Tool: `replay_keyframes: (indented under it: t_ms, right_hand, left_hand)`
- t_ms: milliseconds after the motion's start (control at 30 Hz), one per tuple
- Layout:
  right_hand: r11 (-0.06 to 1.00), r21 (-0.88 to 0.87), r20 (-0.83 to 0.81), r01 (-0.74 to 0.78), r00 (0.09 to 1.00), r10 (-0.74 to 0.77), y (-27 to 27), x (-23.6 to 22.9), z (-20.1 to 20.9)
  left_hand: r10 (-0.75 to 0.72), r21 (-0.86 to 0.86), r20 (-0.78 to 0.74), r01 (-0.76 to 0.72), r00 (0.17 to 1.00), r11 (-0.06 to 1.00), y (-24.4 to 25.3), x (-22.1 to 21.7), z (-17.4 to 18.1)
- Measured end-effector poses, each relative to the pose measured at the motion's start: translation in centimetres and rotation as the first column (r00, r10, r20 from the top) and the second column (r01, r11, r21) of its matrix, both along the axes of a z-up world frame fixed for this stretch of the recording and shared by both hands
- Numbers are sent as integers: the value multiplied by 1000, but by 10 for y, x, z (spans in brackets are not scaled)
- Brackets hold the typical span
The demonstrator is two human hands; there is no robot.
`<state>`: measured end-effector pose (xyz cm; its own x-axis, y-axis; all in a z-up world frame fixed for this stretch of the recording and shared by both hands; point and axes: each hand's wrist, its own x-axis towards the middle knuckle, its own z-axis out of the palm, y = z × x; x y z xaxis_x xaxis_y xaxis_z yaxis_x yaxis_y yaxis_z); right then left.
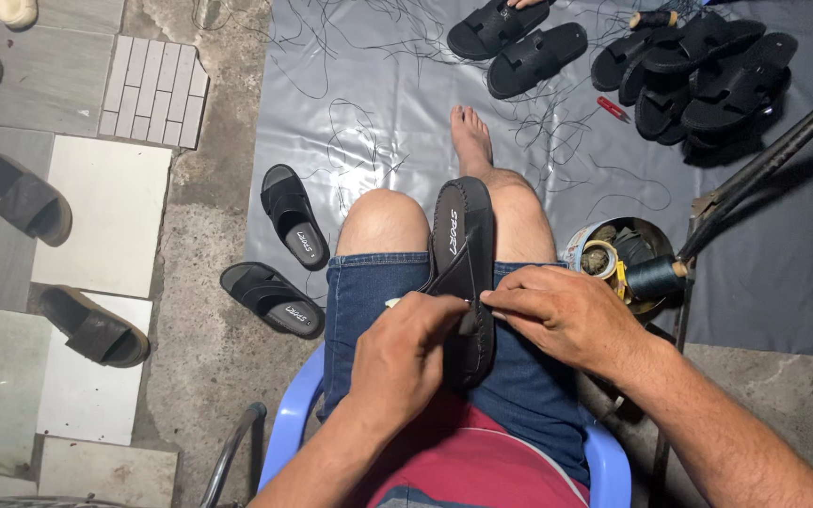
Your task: The person sits on a blue plastic chair and sews a black slipper held on their lap using a needle and thread. They repeatedly push the needle through the slipper's strap and pull the thread to stitch it. Another person is visible in the background, also working on slippers.
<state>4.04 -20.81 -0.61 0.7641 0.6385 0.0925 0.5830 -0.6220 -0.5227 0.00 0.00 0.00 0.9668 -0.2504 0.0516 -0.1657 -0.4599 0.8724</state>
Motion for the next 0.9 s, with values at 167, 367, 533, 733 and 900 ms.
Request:
replay_keyframes:
  t_ms: [167,367,533,733,900]
  right_hand:
    - [993,63,-84,96,992,-90,6,0,1]
    - [986,100,-60,132,990,-126,13,-4,5]
    - [985,71,-58,159,986,-155,11,-16,-1]
    - [961,-274,-145,40,986,-83,-2,-4,38]
    - [549,-836,-229,14,900,-371,-31,9,63]
  left_hand:
    - [114,158,-86,-99,990,982,-2,5,-18]
    - [63,243,-76,-43,995,969,-5,7,-20]
    - [-41,219,-74,56,996,974,-8,1,0]
    - [-58,-325,-462,-108,885,939,-5,19,-26]
    - [-181,-532,-673,-299,717,792,0,22,-34]
